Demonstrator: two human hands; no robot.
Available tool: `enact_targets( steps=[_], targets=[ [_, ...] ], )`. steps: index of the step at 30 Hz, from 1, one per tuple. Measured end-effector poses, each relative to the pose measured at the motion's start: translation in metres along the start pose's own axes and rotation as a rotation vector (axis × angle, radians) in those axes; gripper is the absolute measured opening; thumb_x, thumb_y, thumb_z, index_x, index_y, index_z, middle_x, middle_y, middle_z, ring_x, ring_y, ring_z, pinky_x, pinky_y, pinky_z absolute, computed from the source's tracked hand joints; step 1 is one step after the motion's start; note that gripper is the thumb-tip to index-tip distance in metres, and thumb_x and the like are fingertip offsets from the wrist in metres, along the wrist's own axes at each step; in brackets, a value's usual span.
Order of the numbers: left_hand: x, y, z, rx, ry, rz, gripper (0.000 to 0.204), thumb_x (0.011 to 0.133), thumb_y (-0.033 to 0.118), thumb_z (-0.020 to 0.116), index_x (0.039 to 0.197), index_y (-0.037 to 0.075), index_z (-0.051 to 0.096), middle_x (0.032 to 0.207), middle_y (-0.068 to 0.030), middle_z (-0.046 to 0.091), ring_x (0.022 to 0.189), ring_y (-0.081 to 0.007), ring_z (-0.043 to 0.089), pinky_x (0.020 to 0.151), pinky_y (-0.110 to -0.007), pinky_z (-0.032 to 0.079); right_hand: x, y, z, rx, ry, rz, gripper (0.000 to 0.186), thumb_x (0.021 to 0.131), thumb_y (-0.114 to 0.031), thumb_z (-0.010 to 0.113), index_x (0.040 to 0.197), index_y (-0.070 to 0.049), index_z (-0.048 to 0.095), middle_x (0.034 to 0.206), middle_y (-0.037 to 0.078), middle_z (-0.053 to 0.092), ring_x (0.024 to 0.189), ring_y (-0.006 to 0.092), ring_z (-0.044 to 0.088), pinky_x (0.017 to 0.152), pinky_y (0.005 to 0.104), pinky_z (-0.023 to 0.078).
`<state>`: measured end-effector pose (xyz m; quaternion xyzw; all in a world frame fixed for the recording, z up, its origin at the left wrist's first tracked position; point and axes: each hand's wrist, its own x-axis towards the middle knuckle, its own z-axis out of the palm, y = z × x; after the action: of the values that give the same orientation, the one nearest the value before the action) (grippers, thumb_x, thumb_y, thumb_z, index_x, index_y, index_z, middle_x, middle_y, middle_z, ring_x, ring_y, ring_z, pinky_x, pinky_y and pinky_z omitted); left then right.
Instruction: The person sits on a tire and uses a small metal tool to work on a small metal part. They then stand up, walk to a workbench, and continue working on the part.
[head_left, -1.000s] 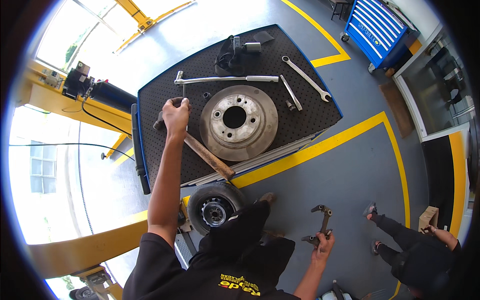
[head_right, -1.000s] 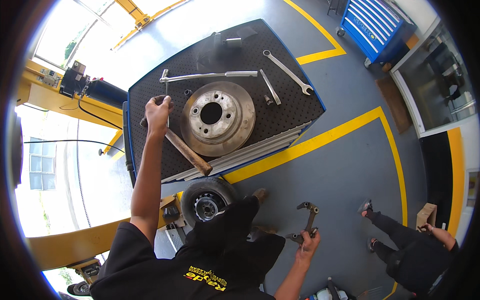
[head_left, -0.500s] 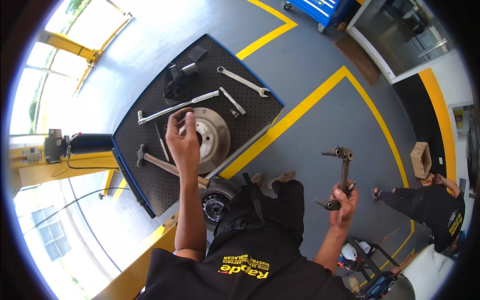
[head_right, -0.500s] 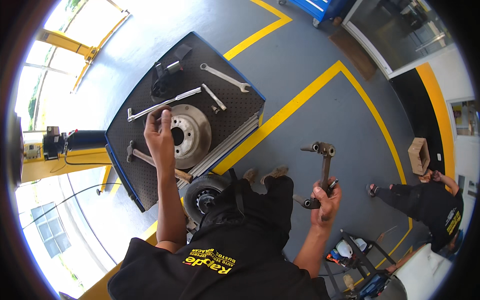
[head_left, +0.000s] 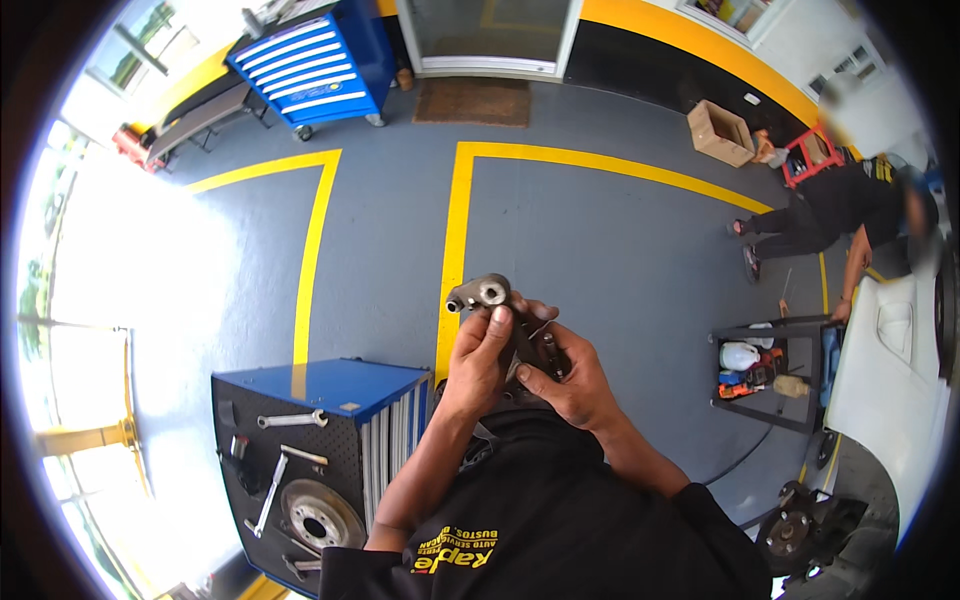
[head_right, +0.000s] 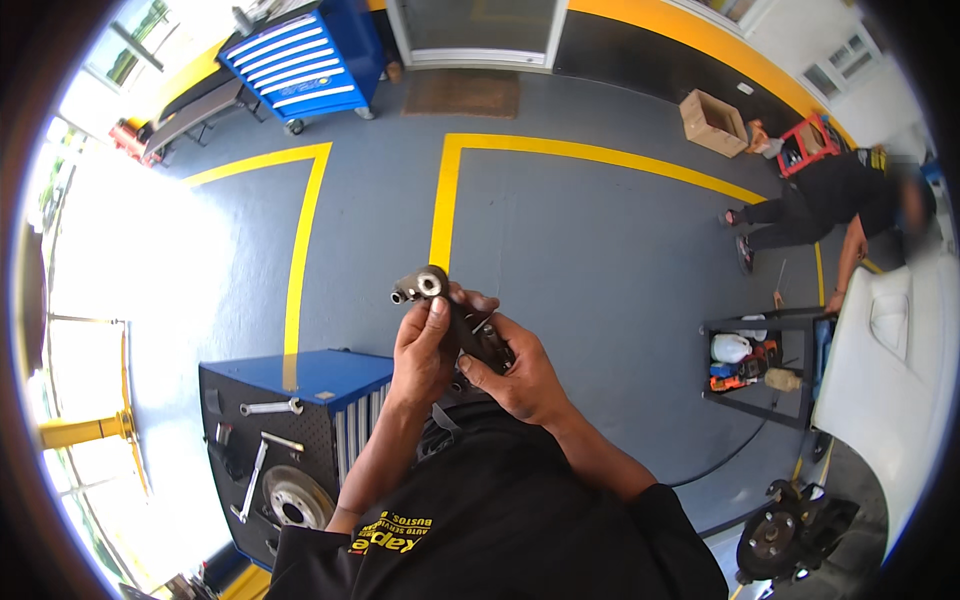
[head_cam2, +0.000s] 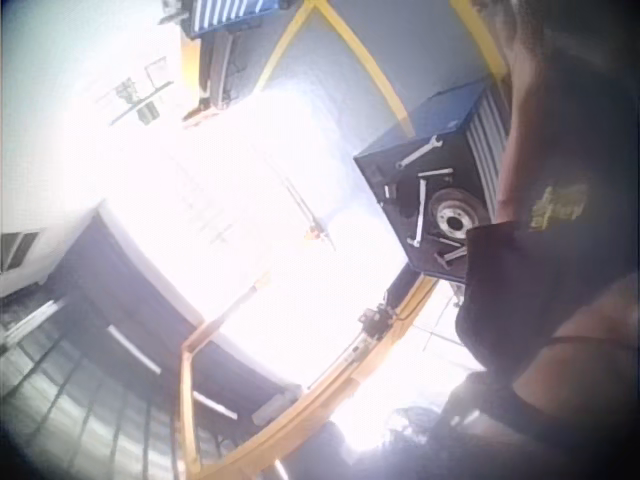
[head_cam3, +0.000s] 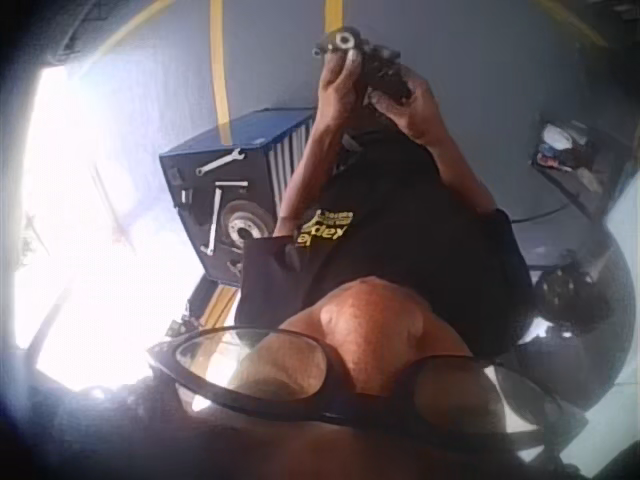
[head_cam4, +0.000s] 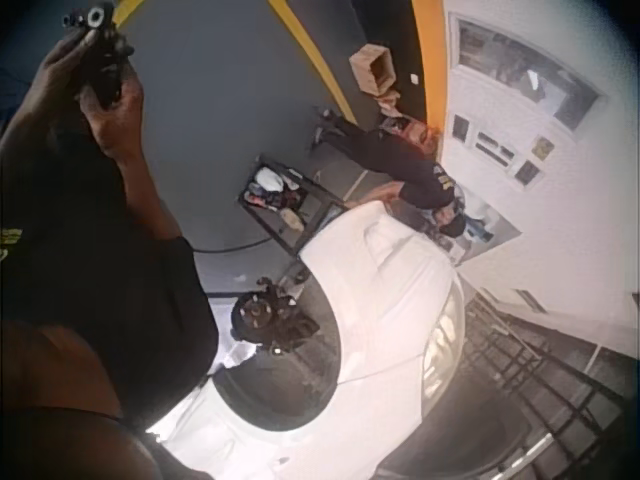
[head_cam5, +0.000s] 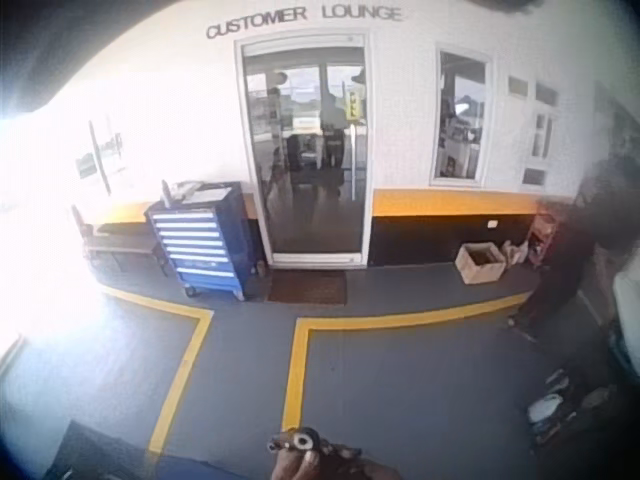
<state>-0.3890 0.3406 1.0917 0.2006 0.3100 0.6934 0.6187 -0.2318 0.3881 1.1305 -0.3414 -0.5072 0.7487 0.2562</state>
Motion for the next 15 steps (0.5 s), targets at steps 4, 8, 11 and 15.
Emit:
enact_targets(
  steps=[4,8,11,15],
  targets=[
    [0.094,0.005,-0.001,-0.056,0.088,0.148,0.032,0.12,0.03,0.053,0.137,0.003,0.059,0.133,-0.0162,0.07,0.121,-0.0318,0.072,0.115,-0.056,0.055,0.062,-0.02,-0.07,-0.111,0.14,-0.04,0.026,0.116,-0.024,0.064,0.128,-0.002,0.069,0.087,-0.006,0.057,0.082,0.006,0.054,0.076,0.0264,0.047],
    [0.199,0.067,0.002,0.078,0.139,0.057,0.044,0.119,0.03,0.057,0.154,0.003,0.055,0.115,-0.0096,0.072,0.098,-0.0177,0.071,0.095,-0.043,0.06,0.144,-0.069,-0.122,-0.257,0.362,-0.039,0.034,0.119,-0.029,0.057,0.138,-0.004,0.07,0.083,-0.003,0.056,0.078,0.0087,0.052,0.074,0.0298,0.048],
    [0.293,0.091,0.007,0.359,0.048,-0.152,0.049,0.118,0.025,0.058,0.161,0.004,0.05,0.105,-0.0057,0.068,0.085,-0.0127,0.064,0.082,-0.034,0.055,0.195,-0.114,-0.158,-0.379,0.539,-0.049,0.035,0.118,-0.026,0.059,0.146,-0.006,0.066,0.081,0.001,0.055,0.074,0.0106,0.051,0.071,0.0325,0.048],
    [0.415,0.09,0.021,0.359,-0.074,-0.389,0.05,0.118,0.021,0.058,0.164,0.003,0.048,0.099,-0.0031,0.064,0.082,-0.011,0.056,0.076,-0.03,0.046,0.273,-0.167,-0.197,-0.469,0.797,-0.019,0.038,0.116,-0.024,0.061,0.151,-0.01,0.062,0.08,0.005,0.055,0.069,0.0128,0.048,0.069,0.0346,0.047]
  ],
)
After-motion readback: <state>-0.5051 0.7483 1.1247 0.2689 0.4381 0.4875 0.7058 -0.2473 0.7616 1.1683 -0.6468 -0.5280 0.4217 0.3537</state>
